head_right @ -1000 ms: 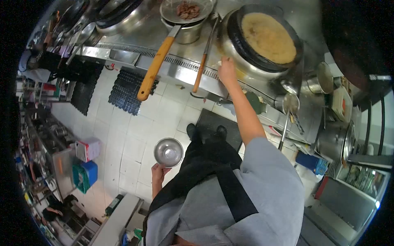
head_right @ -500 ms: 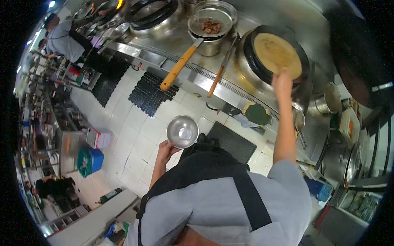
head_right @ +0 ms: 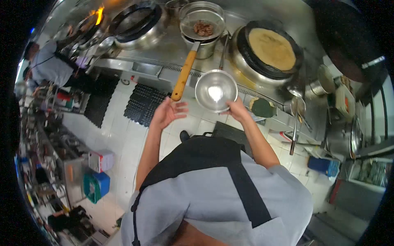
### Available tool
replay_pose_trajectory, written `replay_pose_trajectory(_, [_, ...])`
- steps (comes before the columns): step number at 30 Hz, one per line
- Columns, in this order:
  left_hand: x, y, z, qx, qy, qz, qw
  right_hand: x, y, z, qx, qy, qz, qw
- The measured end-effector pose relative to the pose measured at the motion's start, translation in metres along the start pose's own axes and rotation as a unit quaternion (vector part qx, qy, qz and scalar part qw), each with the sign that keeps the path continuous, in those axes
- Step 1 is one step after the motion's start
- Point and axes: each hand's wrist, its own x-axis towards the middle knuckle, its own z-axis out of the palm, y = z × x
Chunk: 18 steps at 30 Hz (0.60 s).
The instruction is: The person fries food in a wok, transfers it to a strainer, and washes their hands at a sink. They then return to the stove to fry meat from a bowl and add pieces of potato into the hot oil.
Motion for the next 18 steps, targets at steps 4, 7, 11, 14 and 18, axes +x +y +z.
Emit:
replay_pose_trajectory(4, [0.044, 0.059, 0.023, -0.054, -0.065, -0.01, 0.996, 0.008, -0.05, 0.031, -0.192, 0.148, -0.184, 0.953])
replay_pose_trajectory(7, [0.079, 0.066, 0.017, 0.032, -0.061, 0.005, 0.998, 0.013, -0.076, 0.054, -0.476, 0.292, -0.39, 0.732])
replay_pose_trajectory(11, [0.061, 0.108, 0.032, 0.139, -0.038, 0.035, 0.989, 0.031, -0.151, 0.069, -0.477, 0.349, -0.442, 0.675])
replay_pose_trajectory(14, [0.037, 0.128, 0.032, 0.221, -0.028, 0.074, 0.972, 0.063, -0.213, 0.085, -0.432, 0.403, -0.48, 0.648])
replay_pose_trajectory(18, [0.011, 0.153, 0.032, 0.345, 0.004, 0.117, 0.931, 0.139, -0.28, 0.107, -0.319, 0.468, -0.481, 0.669])
